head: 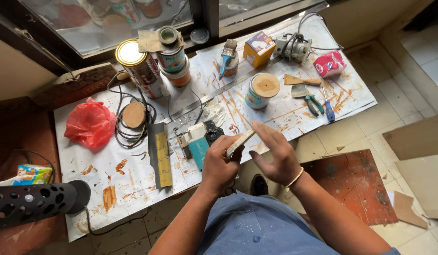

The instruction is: The person cuts a small piece of wood using a jigsaw on the floor, then moves to a workbench and uses a sander to smooth the edges of a circular wood piece.

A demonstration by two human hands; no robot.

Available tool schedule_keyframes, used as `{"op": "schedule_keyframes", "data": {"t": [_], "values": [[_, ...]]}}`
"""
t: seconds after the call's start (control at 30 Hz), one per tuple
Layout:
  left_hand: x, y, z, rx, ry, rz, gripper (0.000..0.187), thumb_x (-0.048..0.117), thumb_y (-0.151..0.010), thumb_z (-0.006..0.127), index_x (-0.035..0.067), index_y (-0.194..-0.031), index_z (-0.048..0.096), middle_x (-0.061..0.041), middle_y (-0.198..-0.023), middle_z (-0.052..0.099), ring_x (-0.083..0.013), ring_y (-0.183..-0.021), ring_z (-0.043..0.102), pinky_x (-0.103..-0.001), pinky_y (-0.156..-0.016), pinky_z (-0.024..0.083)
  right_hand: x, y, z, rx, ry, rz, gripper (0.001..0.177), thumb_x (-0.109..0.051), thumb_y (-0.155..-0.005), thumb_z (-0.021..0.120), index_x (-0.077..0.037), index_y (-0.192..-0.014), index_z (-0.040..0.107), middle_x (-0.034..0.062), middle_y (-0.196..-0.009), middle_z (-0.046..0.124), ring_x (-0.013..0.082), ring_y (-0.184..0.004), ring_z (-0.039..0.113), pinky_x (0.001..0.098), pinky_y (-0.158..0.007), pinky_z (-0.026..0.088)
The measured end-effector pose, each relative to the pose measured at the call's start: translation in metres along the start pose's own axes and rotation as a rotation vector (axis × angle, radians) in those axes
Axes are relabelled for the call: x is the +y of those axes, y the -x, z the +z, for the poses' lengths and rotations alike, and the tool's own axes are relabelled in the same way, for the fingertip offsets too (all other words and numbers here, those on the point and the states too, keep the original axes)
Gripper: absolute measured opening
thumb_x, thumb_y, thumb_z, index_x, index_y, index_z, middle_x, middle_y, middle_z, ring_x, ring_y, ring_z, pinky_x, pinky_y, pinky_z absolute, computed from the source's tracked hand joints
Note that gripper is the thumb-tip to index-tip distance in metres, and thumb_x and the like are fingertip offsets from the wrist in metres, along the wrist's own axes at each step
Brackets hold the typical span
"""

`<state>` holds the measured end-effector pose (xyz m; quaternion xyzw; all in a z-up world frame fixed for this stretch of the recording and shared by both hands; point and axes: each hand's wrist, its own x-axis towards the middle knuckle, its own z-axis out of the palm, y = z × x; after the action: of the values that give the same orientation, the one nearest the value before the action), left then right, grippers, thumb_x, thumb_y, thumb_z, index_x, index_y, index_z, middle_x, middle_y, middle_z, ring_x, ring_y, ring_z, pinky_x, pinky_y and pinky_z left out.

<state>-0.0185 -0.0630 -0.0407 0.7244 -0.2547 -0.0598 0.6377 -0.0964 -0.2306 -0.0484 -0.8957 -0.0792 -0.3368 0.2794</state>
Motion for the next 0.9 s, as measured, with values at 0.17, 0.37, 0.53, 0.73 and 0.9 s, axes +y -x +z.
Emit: {"op": "schedule_keyframes", "data": {"t": [0.17,0.37,0.53,0.73,0.9], "values": [[-0.003,-0.006,0.029,0.028,-0.089,-0.017,0.017,0.02,-0.092,0.074,0.018,-0.109,0.079,-0.01,-0.084,0.074,-0.0332,-0.08,0.074,-0.041,-0.074,0.058,0.021,-0.005,-0.026,0.035,-0.109,0.075,0.061,-0.01,-0.088,0.075,0.006,-0.143,0.054,0.0303,-0.139,0.059,0.0459,-0.129,0.057,0.0525,-0.106,0.048],[0.014,-0.02,0.065,0.051,-0.07,-0.205,0.037,0.015,-0.08,0.083,0.014,-0.115,0.072,-0.02,-0.087,0.077,-0.0408,-0.086,0.075,-0.05,-0.076,0.056,0.076,0.001,-0.04,-0.089,-0.162,0.014,0.071,-0.021,-0.084,0.08,0.004,-0.145,0.052,0.0284,-0.136,0.061,0.0448,-0.127,0.059,0.0524,-0.109,0.047],[-0.002,-0.036,0.097,0.078,0.402,-0.393,0.034,0.013,-0.082,0.079,0.009,-0.114,0.07,-0.006,-0.085,0.071,-0.0136,-0.076,0.062,-0.031,-0.069,0.057,0.125,0.021,-0.06,-0.239,-0.994,0.787,0.052,-0.002,-0.091,0.07,-0.001,-0.141,0.057,0.0162,-0.102,0.076,0.0164,-0.079,0.067,0.0305,-0.064,0.06],[-0.002,-0.042,0.134,0.111,0.529,-0.393,0.042,0.01,-0.087,0.066,0.008,-0.129,0.059,-0.007,-0.097,0.07,-0.0143,-0.085,0.061,-0.031,-0.075,0.054,0.165,0.043,-0.071,-0.173,-1.179,0.799,0.054,0.004,-0.093,0.063,0.007,-0.144,0.048,0.0254,-0.096,0.075,0.0202,-0.069,0.071,0.0306,-0.05,0.063],[0.003,-0.046,0.152,0.046,0.358,-0.329,0.063,0.001,-0.085,0.065,0.011,-0.146,0.055,-0.013,-0.119,0.07,-0.0194,-0.104,0.062,-0.04,-0.093,0.057,0.188,0.051,-0.086,-0.173,-1.088,0.775,0.05,0.005,-0.093,0.064,0.008,-0.141,0.053,0.0206,-0.082,0.073,0.0161,-0.058,0.064,0.0288,-0.048,0.061]]}}
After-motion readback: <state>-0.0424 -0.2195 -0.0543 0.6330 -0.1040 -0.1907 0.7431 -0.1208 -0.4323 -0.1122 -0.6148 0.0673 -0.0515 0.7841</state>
